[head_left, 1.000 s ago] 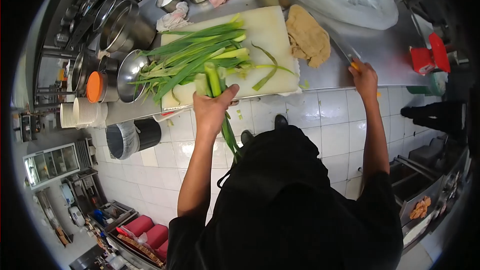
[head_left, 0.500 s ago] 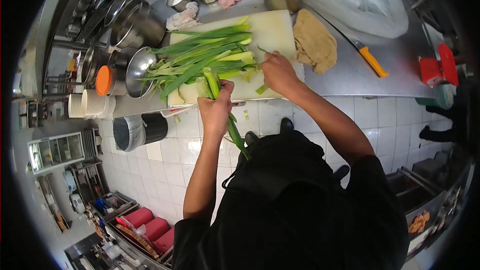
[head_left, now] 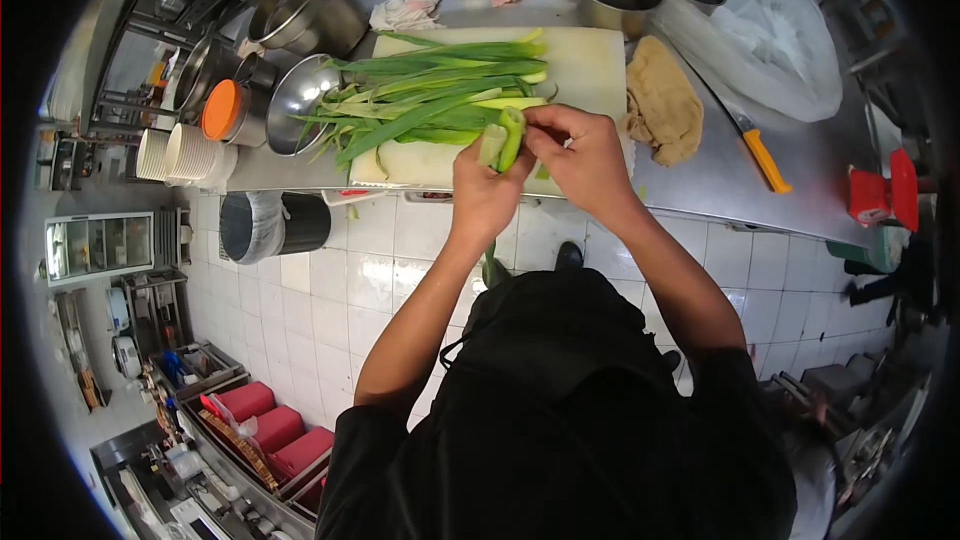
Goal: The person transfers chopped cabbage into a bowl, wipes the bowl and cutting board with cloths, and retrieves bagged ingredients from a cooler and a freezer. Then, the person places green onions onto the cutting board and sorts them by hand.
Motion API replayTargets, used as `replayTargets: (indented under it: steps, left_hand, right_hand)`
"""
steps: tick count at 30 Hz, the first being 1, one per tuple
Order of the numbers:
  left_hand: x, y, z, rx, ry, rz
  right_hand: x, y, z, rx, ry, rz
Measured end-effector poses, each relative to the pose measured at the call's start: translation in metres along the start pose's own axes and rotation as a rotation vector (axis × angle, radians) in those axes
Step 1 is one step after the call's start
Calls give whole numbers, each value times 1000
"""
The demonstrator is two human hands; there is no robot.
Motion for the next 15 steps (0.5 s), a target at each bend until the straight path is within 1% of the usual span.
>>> replayTargets:
  steps: [1,2,3,4,5,6,9,10,12,13,15]
  left_hand:
    - [-1,1,-1,93,57,39]
    - [-6,0,-1,21,72,35]
    - [-16,-2,0,-50,92,33]
    - [-28,-4,0,-120,122,33]
    - [-41,-14,0,-74,167,84]
    - [-55,-16,3,-91,214,117]
    - [-111,-30,19,-131,346,167]
    - [-129,-33,26,-143,434,229]
    - [-162,-39,37,-155,601,365]
    - [-187,-52,44,-158,616,335]
    - [-228,-64,54,-165,764,347]
  right_hand:
    - [-3,3,-1,24,-16,-2]
    - [-6,6,-2,48,-36,-5]
    - [-13,10,-3,78,-45,98]
    - [-21,20,-3,-59,-86,361]
    - [-28,34,-2,-205,-132,617]
    - [-31,47,-3,-370,-179,862]
    - [-32,80,-5,-298,-285,772]
    - [-33,89,-6,-277,-318,747]
    - [-36,95,-10,-355,-345,840]
    - [-33,89,-9,-363,-343,844]
    - [-25,77,-6,-369,-321,846]
Point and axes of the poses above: each hand's wrist, its own z-axis away from the middle knuckle, its own x-axis out of the palm, y = z × x, the point moved 1 cm from there along -z, towards the middle knuckle, and after that the axes turned 9 degrees about y, right-handed, at the moved point
